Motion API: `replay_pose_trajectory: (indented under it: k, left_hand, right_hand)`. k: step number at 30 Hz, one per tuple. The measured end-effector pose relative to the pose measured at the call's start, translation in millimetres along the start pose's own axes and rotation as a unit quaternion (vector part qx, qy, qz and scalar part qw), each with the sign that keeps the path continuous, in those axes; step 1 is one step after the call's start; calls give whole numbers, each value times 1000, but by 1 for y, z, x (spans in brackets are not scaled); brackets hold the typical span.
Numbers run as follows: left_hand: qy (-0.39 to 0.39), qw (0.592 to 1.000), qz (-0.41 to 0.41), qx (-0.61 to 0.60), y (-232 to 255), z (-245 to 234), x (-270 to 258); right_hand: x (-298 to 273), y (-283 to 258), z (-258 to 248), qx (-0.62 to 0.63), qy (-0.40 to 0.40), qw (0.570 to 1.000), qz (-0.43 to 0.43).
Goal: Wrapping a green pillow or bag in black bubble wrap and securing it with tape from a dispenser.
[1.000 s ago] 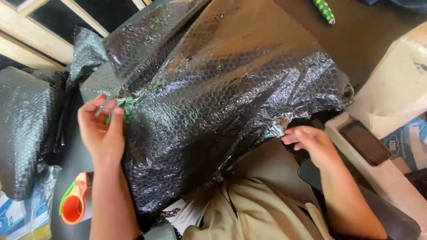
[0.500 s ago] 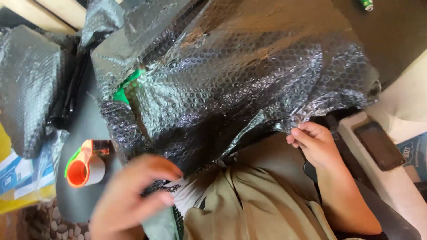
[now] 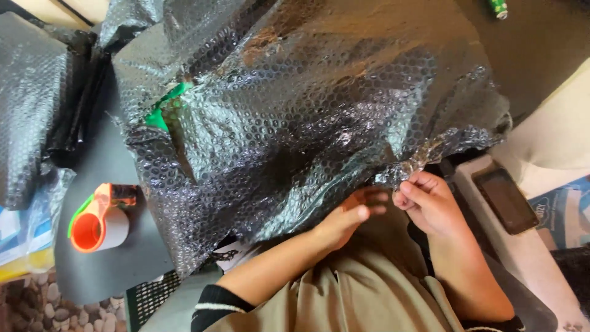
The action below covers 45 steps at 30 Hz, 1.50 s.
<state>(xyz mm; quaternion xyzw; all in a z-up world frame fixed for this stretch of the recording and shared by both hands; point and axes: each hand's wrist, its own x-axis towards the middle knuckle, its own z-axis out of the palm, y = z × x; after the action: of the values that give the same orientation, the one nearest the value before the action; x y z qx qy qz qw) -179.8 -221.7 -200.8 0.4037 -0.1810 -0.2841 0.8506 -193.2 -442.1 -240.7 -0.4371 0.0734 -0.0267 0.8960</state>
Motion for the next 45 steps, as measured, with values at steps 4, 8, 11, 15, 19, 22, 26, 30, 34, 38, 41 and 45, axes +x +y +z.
replay_pose_trajectory:
  k: [4, 8, 11, 15, 19, 22, 26, 30, 34, 38, 41, 45]
  left_hand:
    - [113, 991, -57, -42, 44, 52, 27]
    - [263, 963, -20, 47, 104, 89, 33]
    - [335, 911, -124, 205, 80, 55, 23]
    - [378, 815, -269, 347, 64, 41, 19]
    - [287, 810, -343, 379, 90, 56, 29]
    - [282, 787, -359, 414, 112, 70, 39]
    - [282, 782, -360, 422, 107, 68, 40]
    - [284, 779, -358, 430, 102, 67, 38]
    - [287, 776, -356, 434, 98, 65, 36]
    - [291, 772, -352, 441, 95, 63, 33]
    - [294, 769, -349, 448, 92, 62, 34]
    - [296, 766, -344, 456, 88, 62, 33]
  right_hand:
    - [-8, -24, 20, -54, 29, 998, -14]
    - [-17, -76, 67, -300, 54, 949, -80]
    - [-23, -92, 75, -407, 88, 897, -145]
    - [-32, -101, 108, -475, 83, 833, -271]
    - [-28, -100, 142, -479, 36, 810, -337]
    - [-21, -92, 143, -492, 30, 797, -349]
    - [-18, -91, 143, -471, 26, 819, -328]
    - [-19, -90, 140, -469, 26, 824, -316]
    - [-17, -87, 139, -480, 35, 812, -331]
    - [-19, -79, 141, -533, 43, 739, -410]
    - [-19, -81, 145, -548, 44, 716, -430]
    - [-19, -81, 146, -554, 53, 718, -418]
